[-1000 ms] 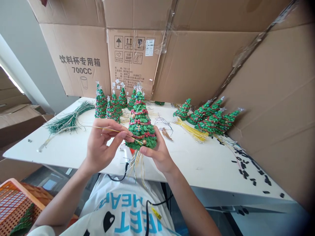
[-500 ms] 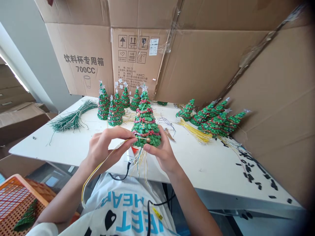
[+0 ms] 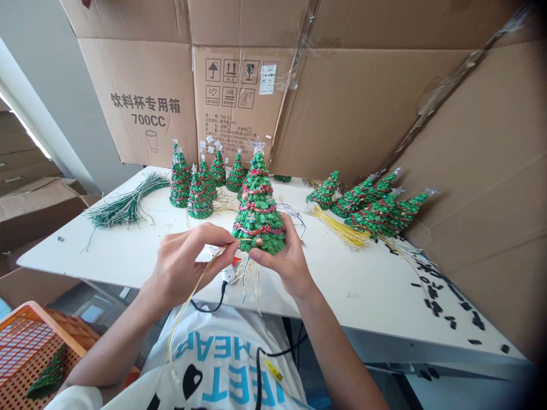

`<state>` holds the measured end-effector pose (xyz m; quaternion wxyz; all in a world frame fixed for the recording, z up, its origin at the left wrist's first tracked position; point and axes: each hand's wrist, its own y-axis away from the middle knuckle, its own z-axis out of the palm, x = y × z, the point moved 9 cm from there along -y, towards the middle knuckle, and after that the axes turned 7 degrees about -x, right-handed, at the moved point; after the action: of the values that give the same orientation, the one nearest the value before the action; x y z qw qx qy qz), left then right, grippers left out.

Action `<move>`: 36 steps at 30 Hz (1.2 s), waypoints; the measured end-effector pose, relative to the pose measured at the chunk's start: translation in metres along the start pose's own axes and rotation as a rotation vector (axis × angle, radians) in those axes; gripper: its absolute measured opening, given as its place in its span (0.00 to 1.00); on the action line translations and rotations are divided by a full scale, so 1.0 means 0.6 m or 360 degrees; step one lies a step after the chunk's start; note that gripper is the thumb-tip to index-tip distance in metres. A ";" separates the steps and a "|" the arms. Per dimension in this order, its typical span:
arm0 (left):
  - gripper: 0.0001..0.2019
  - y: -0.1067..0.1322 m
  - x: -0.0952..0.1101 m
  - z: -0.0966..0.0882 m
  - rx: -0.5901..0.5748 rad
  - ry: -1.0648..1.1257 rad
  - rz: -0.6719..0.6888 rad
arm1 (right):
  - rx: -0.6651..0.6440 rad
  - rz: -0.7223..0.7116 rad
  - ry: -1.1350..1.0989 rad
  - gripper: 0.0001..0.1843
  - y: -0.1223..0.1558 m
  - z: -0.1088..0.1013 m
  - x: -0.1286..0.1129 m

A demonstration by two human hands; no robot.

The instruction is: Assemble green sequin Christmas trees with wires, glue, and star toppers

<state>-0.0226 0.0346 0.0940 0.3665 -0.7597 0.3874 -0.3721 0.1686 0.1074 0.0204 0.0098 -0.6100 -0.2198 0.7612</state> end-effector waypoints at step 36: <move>0.15 -0.015 -0.027 0.024 -0.0340 0.0609 -0.0271 | 0.0200 -0.0310 0.0502 0.46 0.018 0.003 -0.037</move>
<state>-0.0142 0.0565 0.0906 0.1711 -0.7399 0.4214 -0.4957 0.1753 0.0908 0.0374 0.1557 -0.6958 -0.2256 0.6639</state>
